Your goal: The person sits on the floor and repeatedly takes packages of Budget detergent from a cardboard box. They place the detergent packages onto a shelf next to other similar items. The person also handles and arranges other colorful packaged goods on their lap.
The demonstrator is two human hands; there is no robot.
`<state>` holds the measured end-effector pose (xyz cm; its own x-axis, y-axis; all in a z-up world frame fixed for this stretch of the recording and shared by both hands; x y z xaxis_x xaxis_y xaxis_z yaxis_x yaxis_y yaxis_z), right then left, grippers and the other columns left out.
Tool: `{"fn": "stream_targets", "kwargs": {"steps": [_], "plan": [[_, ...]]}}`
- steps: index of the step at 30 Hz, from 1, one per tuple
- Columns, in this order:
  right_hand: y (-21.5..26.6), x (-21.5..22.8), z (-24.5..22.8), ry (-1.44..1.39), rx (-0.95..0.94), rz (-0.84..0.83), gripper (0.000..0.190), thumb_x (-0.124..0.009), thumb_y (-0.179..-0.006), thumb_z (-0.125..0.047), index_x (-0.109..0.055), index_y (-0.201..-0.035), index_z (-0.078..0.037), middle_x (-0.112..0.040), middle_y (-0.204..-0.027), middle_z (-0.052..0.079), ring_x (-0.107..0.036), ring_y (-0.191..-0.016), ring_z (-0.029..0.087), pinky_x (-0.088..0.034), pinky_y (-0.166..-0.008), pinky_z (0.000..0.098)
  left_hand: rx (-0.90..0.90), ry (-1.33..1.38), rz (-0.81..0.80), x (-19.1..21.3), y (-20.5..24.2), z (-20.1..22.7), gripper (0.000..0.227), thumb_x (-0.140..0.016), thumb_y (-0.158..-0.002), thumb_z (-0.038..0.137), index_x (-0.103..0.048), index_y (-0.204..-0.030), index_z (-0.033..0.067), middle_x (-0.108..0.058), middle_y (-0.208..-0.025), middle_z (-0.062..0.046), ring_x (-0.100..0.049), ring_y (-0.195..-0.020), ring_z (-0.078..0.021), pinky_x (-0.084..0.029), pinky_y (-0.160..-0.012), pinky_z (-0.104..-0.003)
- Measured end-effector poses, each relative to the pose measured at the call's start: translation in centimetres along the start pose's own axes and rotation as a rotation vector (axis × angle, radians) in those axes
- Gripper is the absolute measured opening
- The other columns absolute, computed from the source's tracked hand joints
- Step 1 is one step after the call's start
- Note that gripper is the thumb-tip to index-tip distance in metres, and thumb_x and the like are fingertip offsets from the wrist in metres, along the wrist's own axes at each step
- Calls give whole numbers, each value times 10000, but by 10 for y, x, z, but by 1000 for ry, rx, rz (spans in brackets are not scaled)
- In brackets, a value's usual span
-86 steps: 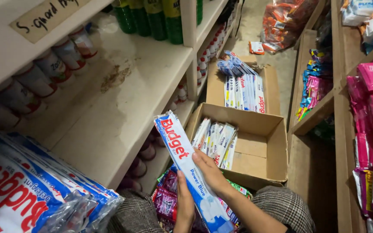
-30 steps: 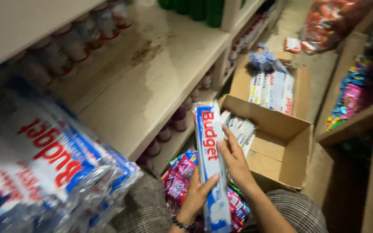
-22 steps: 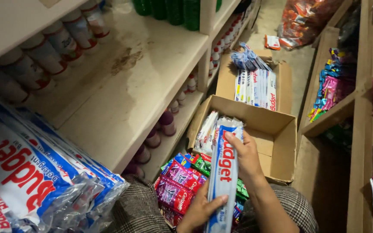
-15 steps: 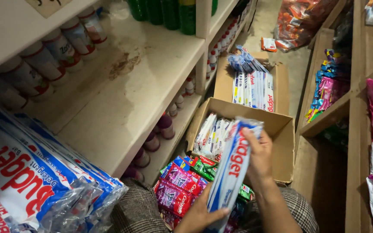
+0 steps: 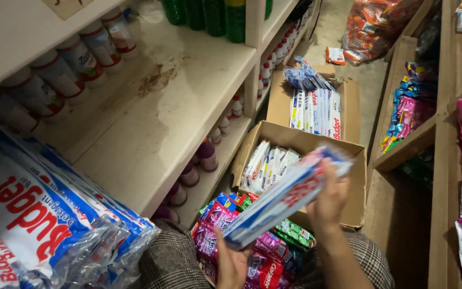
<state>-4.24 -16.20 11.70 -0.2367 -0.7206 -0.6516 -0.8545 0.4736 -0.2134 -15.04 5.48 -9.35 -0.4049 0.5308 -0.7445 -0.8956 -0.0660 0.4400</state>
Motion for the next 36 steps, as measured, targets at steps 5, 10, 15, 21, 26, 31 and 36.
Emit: {"fn": "stream_targets", "kwargs": {"steps": [5, 10, 15, 21, 26, 31, 36], "plan": [[18, 9, 27, 537, 2, -396, 125, -635, -1051, -137, -618, -1070, -15, -649, -907, 89, -593, -810, 118, -498, -719, 273, 158, 139, 297, 69, -27, -20, 667, -497, -925, 625, -631, -1235, 50, -711, -1185, -149, -678, -1047, -290, -521, -940, -448], [3, -19, -39, 991, -109, -559, 233, -659, -918, -171, -634, -1118, -55, -718, -875, 77, -670, -776, 126, -535, -692, 285, 219, 145, 270, 76, -26, -22, 527, -520, -938, 519, -672, -1175, 74, -742, -1135, -118, -697, -1029, -296, -533, -935, -467], [-2, -18, -66, 987, -94, -994, 410, -689, -865, -184, -668, -1246, -35, -768, -1026, 71, -724, -905, 144, -565, -787, 316, 305, 111, 200, 81, -34, -36, 519, -510, -932, 506, -703, -1159, 81, -767, -1112, -106, -717, -1022, -294, -554, -917, -469], [9, -7, -57, 1060, -422, -1215, 295, -750, -851, -268, -765, -1073, -73, -790, -913, 66, -788, -829, 167, -606, -754, 320, 254, 25, 211, 80, -38, -13, 534, -556, -919, 503, -715, -1157, 51, -778, -1091, -120, -728, -1011, -286, -571, -896, -461], [1, 4, -43, 1523, -325, -1121, 546, -829, -746, -426, -757, -1231, -187, -791, -938, 79, -730, -799, 169, -567, -728, 334, 149, -126, 306, 52, -37, 28, 427, -608, -946, 488, -677, -1104, 98, -744, -1011, -117, -698, -939, -279, -539, -855, -458], [-17, 51, -54, 1260, -568, -974, 481, -809, -784, -373, -791, -1168, -84, -837, -872, 83, -755, -734, 155, -605, -665, 311, -63, -143, 73, -43, -7, 89, 420, -559, -982, 442, -633, -1172, 75, -731, -1114, -109, -697, -1023, -228, -543, -921, -431], [-49, 134, -65, 863, -531, -547, 406, -714, -812, -193, -794, -1111, 71, -811, -869, 162, -731, -731, 209, -567, -675, 324, -390, -46, -214, -157, 62, 123, 546, -564, -962, 279, -427, -1477, 162, -608, -1331, -121, -604, -1184, -245, -515, -969, -467]]}}
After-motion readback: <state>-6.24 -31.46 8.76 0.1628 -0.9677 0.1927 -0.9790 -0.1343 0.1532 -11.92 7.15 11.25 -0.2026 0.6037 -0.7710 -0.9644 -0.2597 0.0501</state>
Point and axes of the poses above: each hand's wrist, its own y-axis away from the middle knuckle, its own x-axis out of the back of the hand, z = x × y, the point moved 5 cm from there along -y, towards the middle knuckle
